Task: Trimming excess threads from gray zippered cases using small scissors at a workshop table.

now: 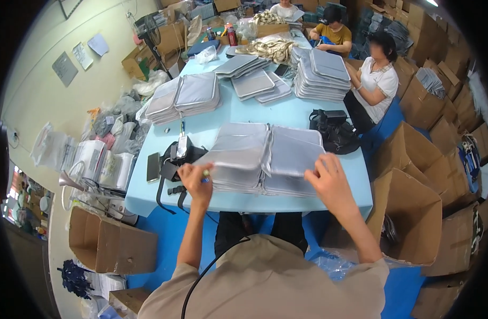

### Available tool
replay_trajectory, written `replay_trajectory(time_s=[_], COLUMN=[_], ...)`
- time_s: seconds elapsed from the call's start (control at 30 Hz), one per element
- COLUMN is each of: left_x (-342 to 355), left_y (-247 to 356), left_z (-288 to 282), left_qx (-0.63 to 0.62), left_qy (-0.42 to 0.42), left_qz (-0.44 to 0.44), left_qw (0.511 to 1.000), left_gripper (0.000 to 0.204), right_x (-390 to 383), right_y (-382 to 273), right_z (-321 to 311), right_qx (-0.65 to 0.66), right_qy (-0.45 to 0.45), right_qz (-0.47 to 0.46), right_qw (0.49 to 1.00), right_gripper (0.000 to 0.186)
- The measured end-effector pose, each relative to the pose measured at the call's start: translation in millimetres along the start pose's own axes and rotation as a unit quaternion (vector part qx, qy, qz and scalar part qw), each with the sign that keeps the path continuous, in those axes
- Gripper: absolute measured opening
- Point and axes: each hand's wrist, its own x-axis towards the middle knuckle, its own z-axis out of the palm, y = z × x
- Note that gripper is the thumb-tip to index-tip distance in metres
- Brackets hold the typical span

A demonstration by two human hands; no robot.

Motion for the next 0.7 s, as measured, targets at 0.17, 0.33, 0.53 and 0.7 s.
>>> replay_trajectory(time_s=[0.17, 0.33, 0.53, 0.7], left_x=[-67, -103, -110, -105], left_y=[21, 18, 18, 9], left_z=[6, 8, 7, 10], left_qx=[-0.077, -0.076, -0.067, -0.085], left_qy=[-0.112, -0.141, -0.135, -0.124], left_qz=[-0.030, -0.070, -0.113, -0.219], left_qw=[0.990, 0.985, 0.982, 0.964], left_gripper=[0.042, 0.038, 0.037, 0.019], right_x=[-27, 14, 42, 75], right_y=[9, 21, 12, 11], right_z=[33, 152, 224, 224], right_qx=[0.210, 0.293, 0.210, 0.299], right_qy=[-0.083, -0.101, -0.176, -0.033], right_qz=[0.093, 0.141, 0.135, 0.161], right_qw=[0.970, 0.940, 0.952, 0.940], right_gripper=[0.022, 0.059, 0.070, 0.042])
